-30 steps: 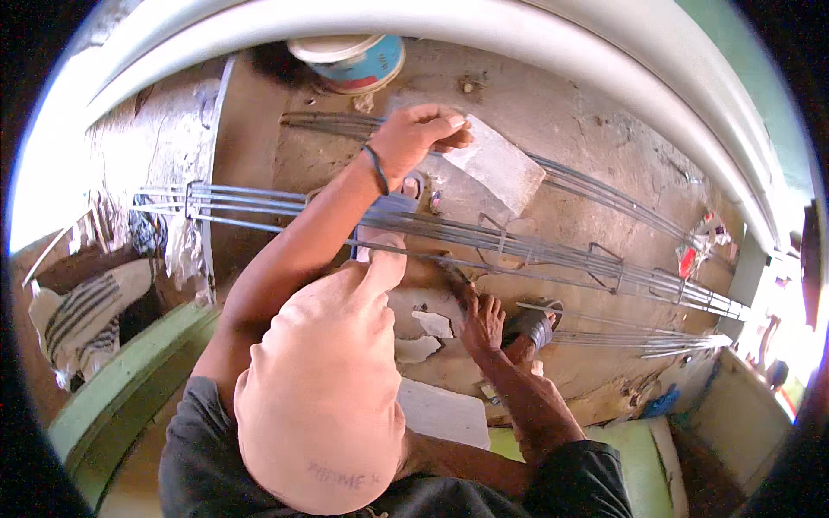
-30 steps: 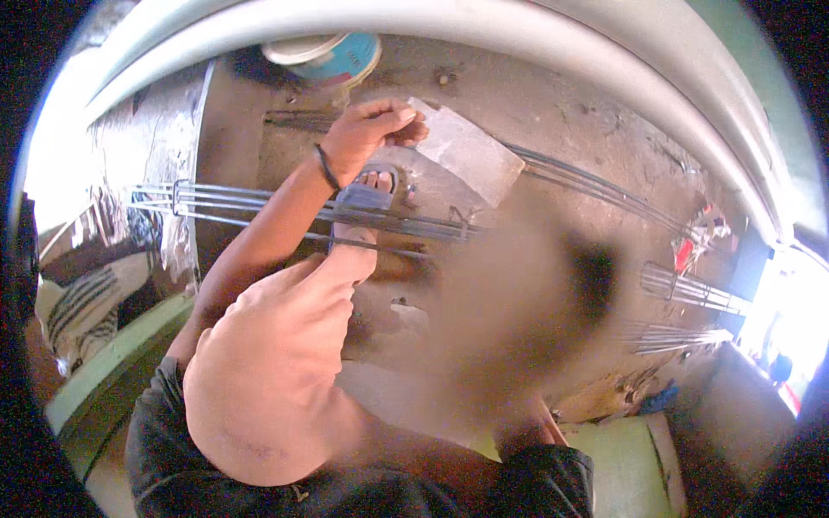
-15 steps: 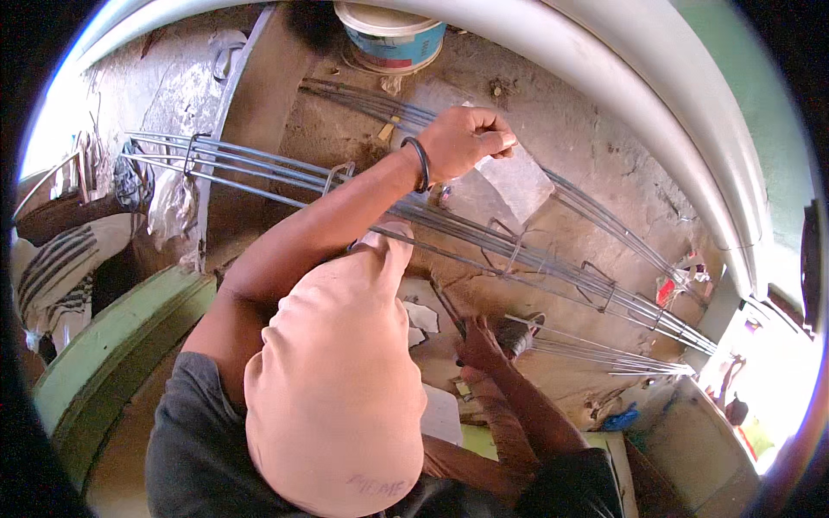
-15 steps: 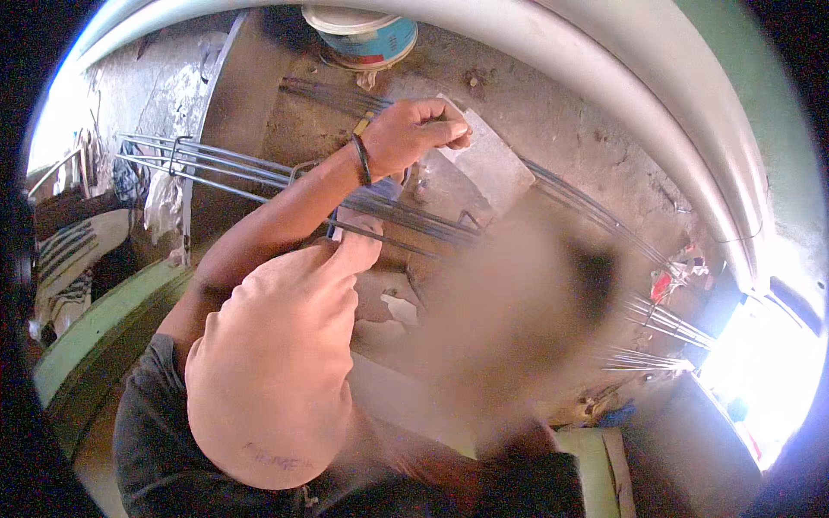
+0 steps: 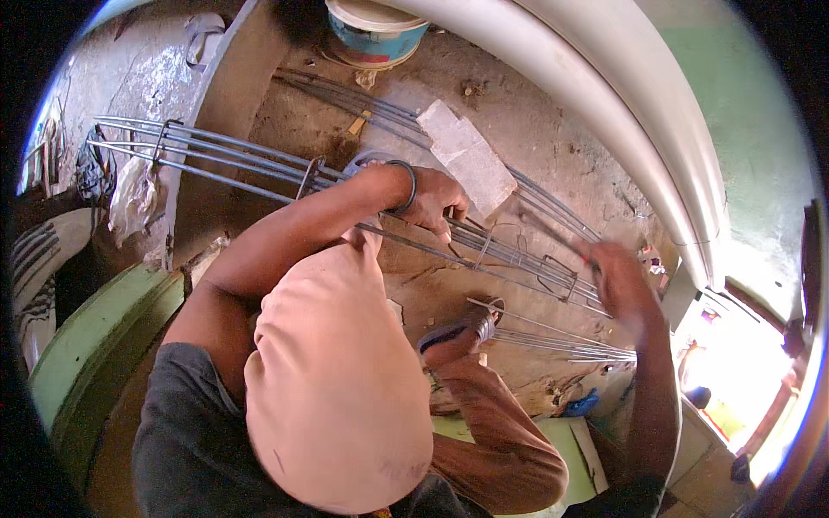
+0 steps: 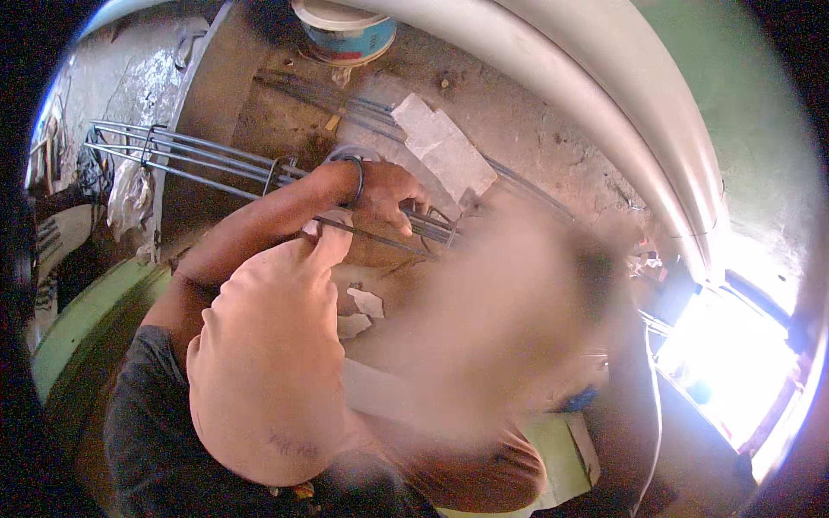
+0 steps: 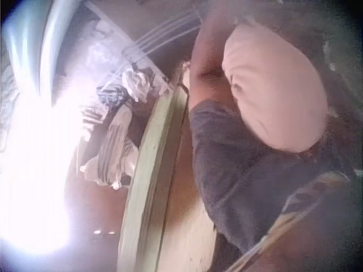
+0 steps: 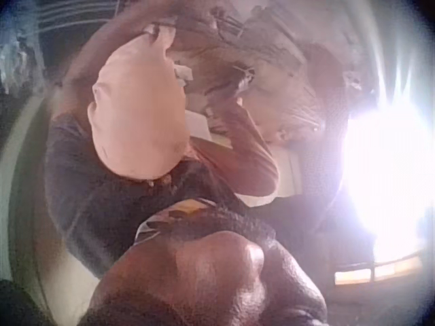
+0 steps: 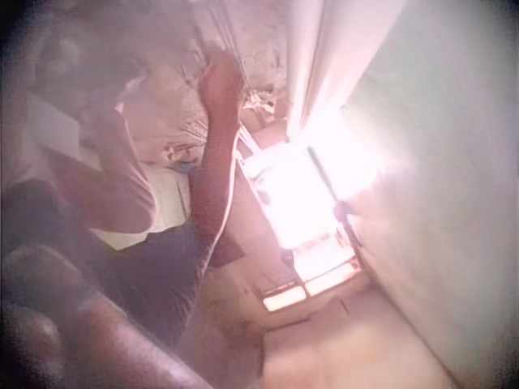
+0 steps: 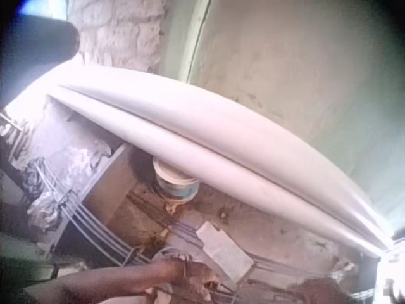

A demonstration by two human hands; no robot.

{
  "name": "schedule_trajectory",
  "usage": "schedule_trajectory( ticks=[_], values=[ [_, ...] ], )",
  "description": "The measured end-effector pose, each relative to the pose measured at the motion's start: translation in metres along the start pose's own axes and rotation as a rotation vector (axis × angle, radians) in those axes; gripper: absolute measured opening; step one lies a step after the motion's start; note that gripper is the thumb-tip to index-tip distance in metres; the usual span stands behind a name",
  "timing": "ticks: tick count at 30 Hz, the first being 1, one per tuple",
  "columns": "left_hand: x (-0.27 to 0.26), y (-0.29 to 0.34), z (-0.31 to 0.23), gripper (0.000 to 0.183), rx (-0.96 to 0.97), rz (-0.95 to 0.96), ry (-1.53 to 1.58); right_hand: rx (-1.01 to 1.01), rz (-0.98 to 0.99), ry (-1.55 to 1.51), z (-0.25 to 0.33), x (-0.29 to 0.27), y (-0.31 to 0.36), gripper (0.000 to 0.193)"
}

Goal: The person secures metal rods together to form a rebar-like cage by hand and using pliers to twist thin wire ties around the intersections of the long rods and the square support rods.

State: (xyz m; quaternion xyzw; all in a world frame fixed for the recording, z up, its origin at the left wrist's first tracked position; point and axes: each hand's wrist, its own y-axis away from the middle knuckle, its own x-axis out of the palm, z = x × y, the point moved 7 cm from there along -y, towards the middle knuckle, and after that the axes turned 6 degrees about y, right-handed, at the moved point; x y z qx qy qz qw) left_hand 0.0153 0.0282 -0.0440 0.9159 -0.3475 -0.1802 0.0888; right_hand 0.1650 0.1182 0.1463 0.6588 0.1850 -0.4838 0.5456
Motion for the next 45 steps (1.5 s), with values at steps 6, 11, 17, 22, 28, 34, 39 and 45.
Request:
schedule_trajectory(
  ticks=[6, 11, 17, 22, 28, 34, 39, 45],
  values=[
    [0.004, -0.002, 0.009, 0.052, -0.01, 0.039, 0.058, -0.054, 0.128, 0.368, -0.026, 0.005, -0.07, 0.068],
    [0.002, -0.003, 0.007, 0.05, 0.037, 0.012, 0.031, -0.143, 0.143, 0.36, -0.02, 0.001, -0.094, 0.081],
    [0.006, -0.007, 0.008, 0.048, -0.008, 0.056, 0.035, -0.187, 0.266, 0.382, -0.027, 0.001, -0.108, 0.088],
    [0.005, -0.009, 0.008, 0.046, -0.002, 0.042, 0.007, -0.268, 0.258, 0.444, -0.027, 0.004, -0.114, 0.088],
    [0.006, -0.009, 0.011, 0.046, 0.01, 0.013, -0.026, -0.301, 0.286, 0.394, -0.027, 0.018, -0.11, 0.086],
    [0.01, -0.014, 0.013, 0.048, 0.029, 0.049, -0.023, -0.225, 0.294, 0.418, -0.038, 0.018, -0.105, 0.087],
    [0.012, -0.014, 0.015, 0.048, 0.008, 0.072, 0.038, -0.245, 0.297, 0.337, -0.041, 0.025, -0.102, 0.088],
    [0.009, -0.015, 0.014, 0.038, 0.023, 0.022, 0.029, -0.254, 0.267, 0.277, -0.052, 0.031, -0.099, 0.086]
  ],
)
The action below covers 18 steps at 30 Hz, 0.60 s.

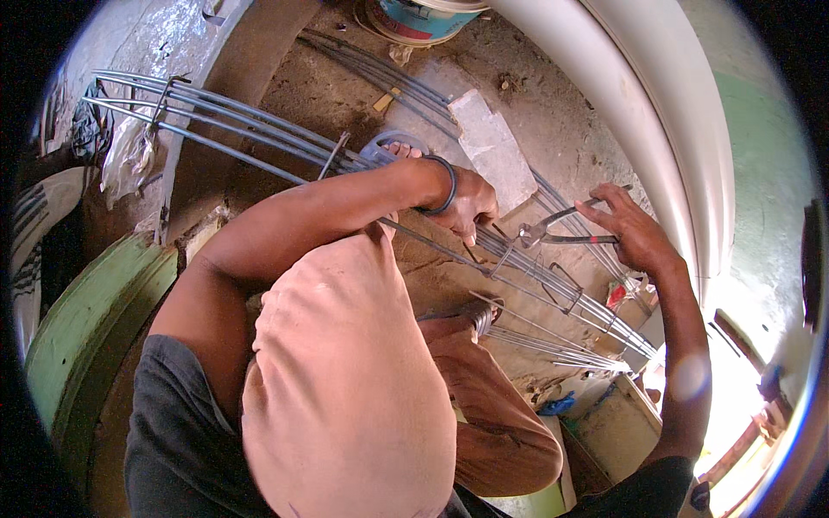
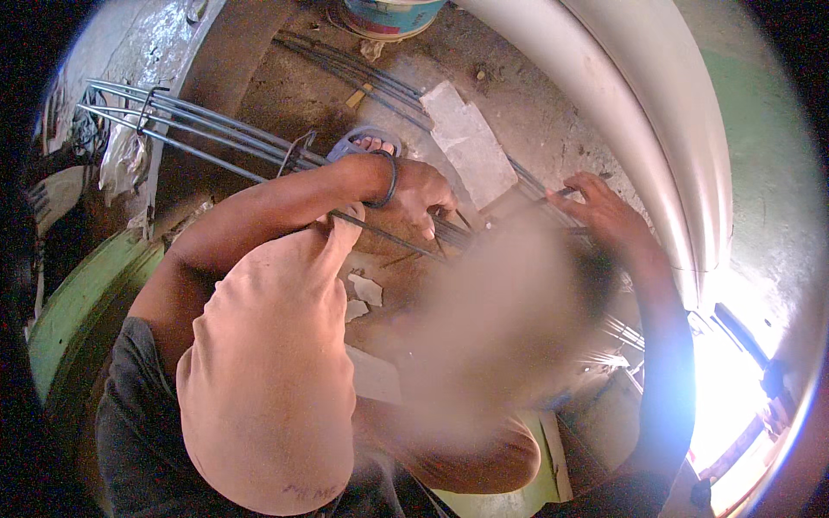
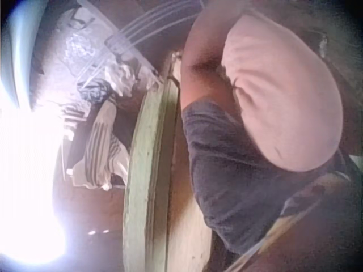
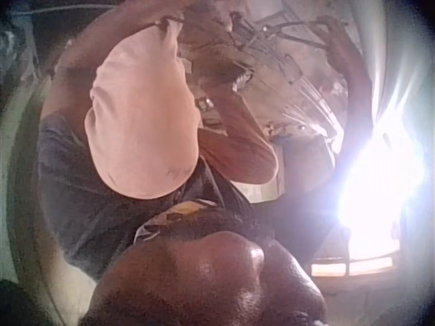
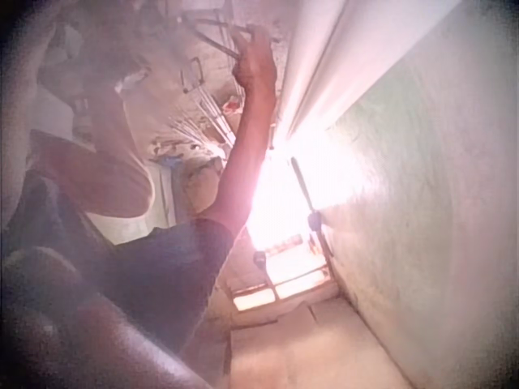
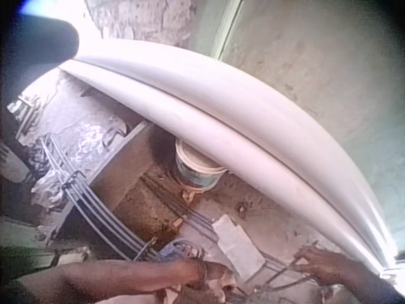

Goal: The person secures metal rods together to form a rebar-like cage by hand and using pliers to twist thin wire ties around the intersections of the long rods and the square support rods.

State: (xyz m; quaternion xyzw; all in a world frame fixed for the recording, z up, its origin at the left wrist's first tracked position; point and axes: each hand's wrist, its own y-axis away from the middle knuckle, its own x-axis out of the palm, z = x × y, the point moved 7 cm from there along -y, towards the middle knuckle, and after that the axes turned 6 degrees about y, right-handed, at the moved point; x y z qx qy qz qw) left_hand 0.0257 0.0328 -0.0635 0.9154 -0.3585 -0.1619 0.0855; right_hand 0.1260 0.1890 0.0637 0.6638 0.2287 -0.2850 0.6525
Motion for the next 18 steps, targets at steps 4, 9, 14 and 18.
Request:
schedule_trajectory(
  ticks=[4, 9, 14, 18],
  values=[
    [0.003, 0.001, 0.002, 0.038, -0.012, 0.028, 0.027, -0.005, 0.0, -0.004, 0.0, 0.003, -0.002, 0.084],
    [0.002, 0.0, 0.003, 0.047, 0.005, 0.05, 0.022, -0.006, -0.146, 0.041, 0.008, -0.011, -0.004, 0.08],
    [0.0, 0.006, -0.003, 0.048, 0.021, 0.051, 0.056, -0.031, -0.207, 0.082, 0.007, -0.018, -0.001, 0.073],
    [-0.019, -0.001, -0.019, 0.052, -0.022, -0.201, 0.108, -0.034, -0.162, 0.162, 0.004, -0.023, -0.003, 0.056]
  ],
)
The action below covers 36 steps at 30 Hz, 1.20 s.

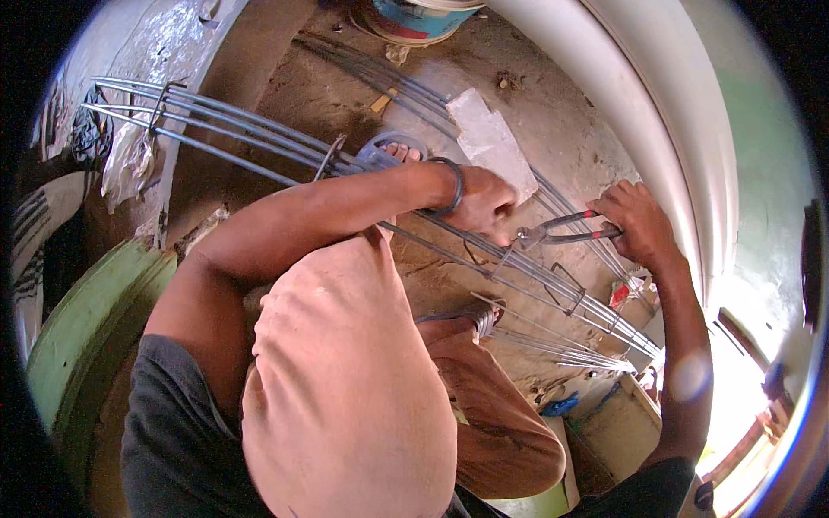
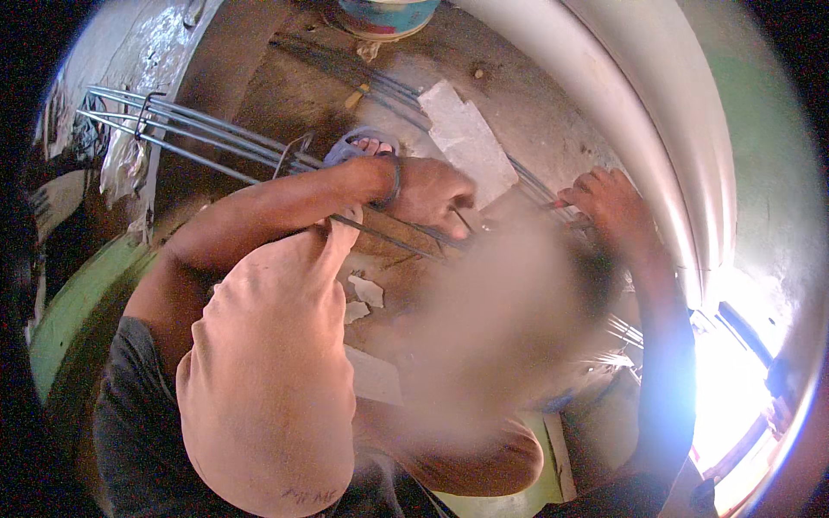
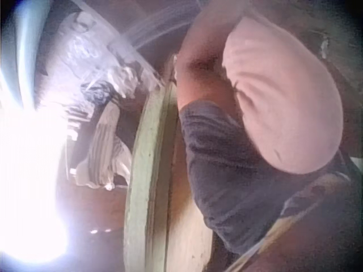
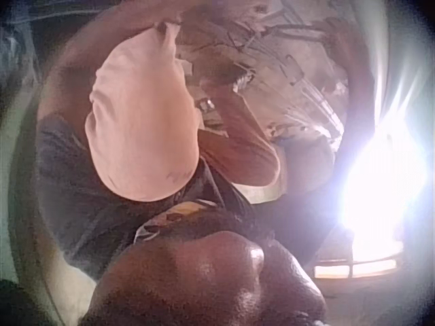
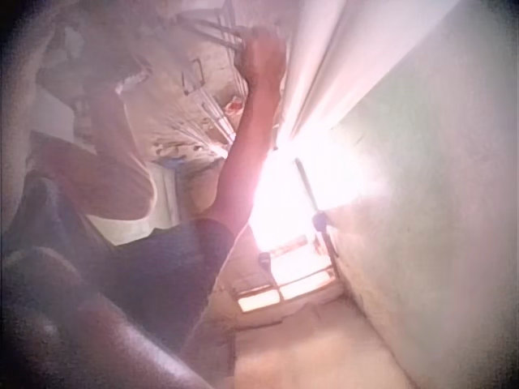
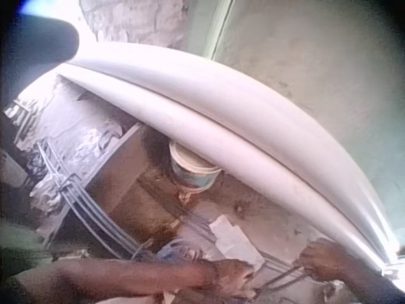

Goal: The person secures metal rods together to form a rebar-like cage by hand and using pliers to twist thin wire ties around the intersections of the long rods and the square support rods.

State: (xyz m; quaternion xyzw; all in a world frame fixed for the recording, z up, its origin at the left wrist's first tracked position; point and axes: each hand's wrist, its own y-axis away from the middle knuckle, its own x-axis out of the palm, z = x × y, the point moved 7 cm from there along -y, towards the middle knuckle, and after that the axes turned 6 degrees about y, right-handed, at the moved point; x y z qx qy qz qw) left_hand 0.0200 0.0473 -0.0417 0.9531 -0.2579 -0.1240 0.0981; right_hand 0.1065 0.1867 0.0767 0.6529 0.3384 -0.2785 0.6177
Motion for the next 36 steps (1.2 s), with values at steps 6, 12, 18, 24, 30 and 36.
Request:
schedule_trajectory(
  ticks=[6, 12, 18, 24, 30, 36],
  values=[
    [0.014, -0.093, -0.047, 0.045, 0.062, -0.079, 0.219, 0.114, 0.28, 0.034, -0.003, -0.022, -0.026, 0.03],
    [0.027, -0.105, -0.054, 0.027, 0.221, -0.09, 0.505, -0.075, -0.295, -0.051, 0.023, -0.069, 0.011, 0.047],
    [0.018, -0.104, -0.033, 0.025, 0.163, 0.06, 1.215, 0.82, -1.279, -1.762, -0.028, 0.037, 0.057, 0.067],
    [0.034, -0.111, -0.043, 0.025, 0.149, 0.35, 1.192, -0.251, -1.026, -2.41, -0.014, 0.028, -0.026, 0.056],
    [0.012, -0.097, -0.041, 0.034, 0.193, -0.018, 0.821, 1.177, -1.263, -2.235, -0.007, 0.061, -0.008, 0.024],
    [0.021, -0.098, -0.042, 0.022, 0.201, -0.316, 0.192, 0.904, -1.341, -1.798, -0.007, 0.031, 0.02, 0.042]
  ],
)
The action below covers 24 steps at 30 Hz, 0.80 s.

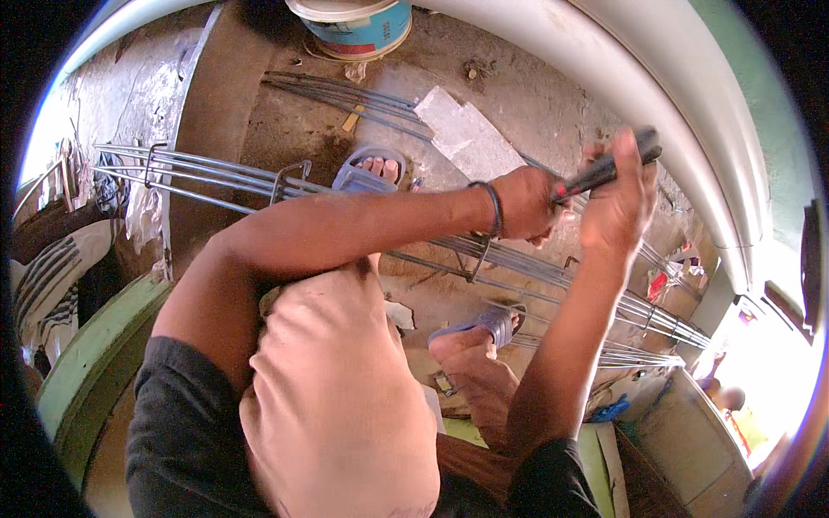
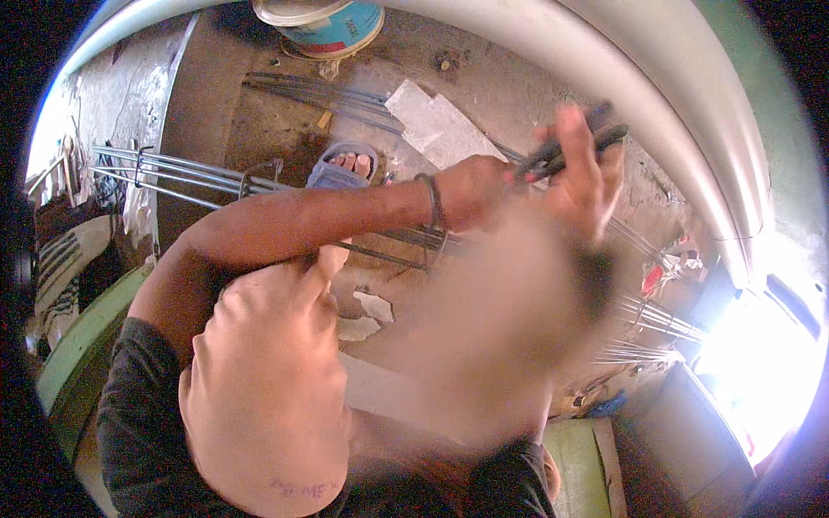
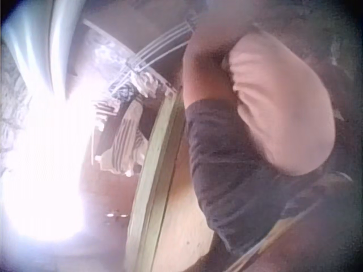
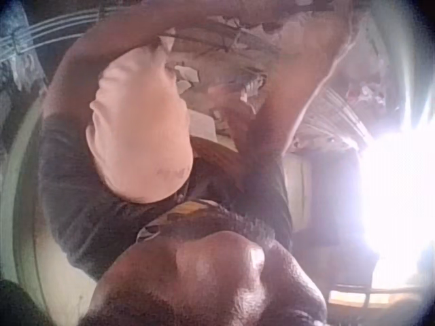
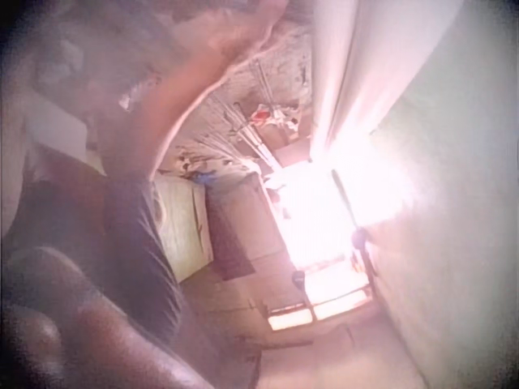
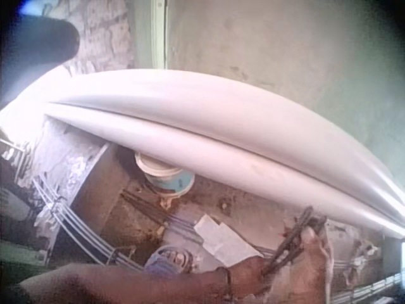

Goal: The person secures metal rods together to form a rebar-like cage by hand and using pliers to twist thin wire ties around the intersections of the long rods and the square support rods.

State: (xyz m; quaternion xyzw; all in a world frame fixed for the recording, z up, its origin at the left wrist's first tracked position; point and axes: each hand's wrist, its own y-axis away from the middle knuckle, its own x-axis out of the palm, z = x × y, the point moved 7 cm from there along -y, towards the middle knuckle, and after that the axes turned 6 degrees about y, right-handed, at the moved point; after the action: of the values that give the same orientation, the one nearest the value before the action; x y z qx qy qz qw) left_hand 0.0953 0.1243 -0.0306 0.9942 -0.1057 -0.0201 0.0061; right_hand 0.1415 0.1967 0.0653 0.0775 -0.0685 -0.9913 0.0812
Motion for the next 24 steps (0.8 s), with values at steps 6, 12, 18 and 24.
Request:
schedule_trajectory(
  ticks=[6, 12, 18, 24],
  values=[
    [-0.007, -0.002, -0.013, 0.031, 0.14, 0.269, 0.455, 0.11, 0.697, -0.621, 0.002, 0.038, 0.005, 0.05],
    [-0.028, 0.009, -0.006, 0.042, -0.033, -0.016, 0.204, 0.297, 0.138, -0.18, -0.03, 0.031, -0.008, 0.038],
    [-0.033, 0.013, -0.006, 0.043, -0.047, -0.105, 0.401, 0.216, 0.516, -0.448, -0.041, 0.008, 0.017, 0.066],
    [-0.038, 0.02, 0.0, 0.047, -0.189, -0.069, 0.438, 0.339, 1.088, 0.741, -0.107, -0.029, 0.077, 0.031]
  ],
)
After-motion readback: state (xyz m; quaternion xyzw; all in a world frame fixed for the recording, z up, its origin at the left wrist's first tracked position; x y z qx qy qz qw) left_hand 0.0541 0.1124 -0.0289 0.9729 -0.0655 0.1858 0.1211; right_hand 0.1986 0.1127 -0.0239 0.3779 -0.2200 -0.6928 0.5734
